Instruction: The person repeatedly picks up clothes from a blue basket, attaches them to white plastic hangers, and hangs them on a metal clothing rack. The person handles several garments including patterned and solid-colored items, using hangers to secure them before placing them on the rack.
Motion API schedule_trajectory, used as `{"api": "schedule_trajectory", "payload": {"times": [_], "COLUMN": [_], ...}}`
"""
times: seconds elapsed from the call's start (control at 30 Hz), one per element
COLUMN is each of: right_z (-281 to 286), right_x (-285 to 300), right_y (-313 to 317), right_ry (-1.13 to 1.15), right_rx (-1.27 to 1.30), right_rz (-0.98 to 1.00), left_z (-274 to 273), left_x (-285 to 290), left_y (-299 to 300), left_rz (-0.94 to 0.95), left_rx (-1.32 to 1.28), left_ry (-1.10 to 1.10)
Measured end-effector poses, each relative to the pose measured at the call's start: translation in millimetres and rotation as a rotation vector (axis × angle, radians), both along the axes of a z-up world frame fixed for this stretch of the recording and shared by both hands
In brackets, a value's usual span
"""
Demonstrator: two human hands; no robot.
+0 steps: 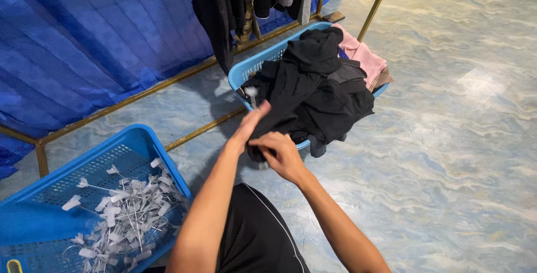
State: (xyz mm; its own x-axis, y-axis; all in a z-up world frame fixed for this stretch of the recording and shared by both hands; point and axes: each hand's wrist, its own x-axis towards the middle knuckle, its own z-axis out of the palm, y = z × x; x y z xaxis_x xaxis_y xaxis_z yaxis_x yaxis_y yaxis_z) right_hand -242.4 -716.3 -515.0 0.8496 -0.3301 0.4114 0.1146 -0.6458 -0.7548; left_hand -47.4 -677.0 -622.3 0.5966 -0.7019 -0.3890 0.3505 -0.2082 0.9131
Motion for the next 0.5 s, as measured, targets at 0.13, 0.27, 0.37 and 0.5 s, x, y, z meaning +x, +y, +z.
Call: {"api": "schedule_trajectory", "payload": {"times": [0.13, 0.27, 0.37, 0.5], "right_z": [12.7, 11.2, 10.3, -2.0], "right_x": [-10.7, -5.7, 3.5, 35.2], "right_y": [-9.7, -29.3, -29.6, -5.8], "right_ry": [0.080, 0.160, 0.163, 0.148], "right_rx": [0.299, 0.285, -0.104, -0.258], "right_rz": [0.099, -0.265, -0.413, -0.427], "left_z": [40.0, 89.7, 108.9, 110.7], "left_x": [-21.9, -24.8, -32.5, -29.2], "left_y": [47.5, 106.8, 174.0, 271.1], "left_rz": [-0.122, 0.027, 0.027, 0.099], "left_rx": [-0.088, -0.047, -0.078, -0.222], "left_ry": [-0.186, -0.388, -0.362, -0.439]}}
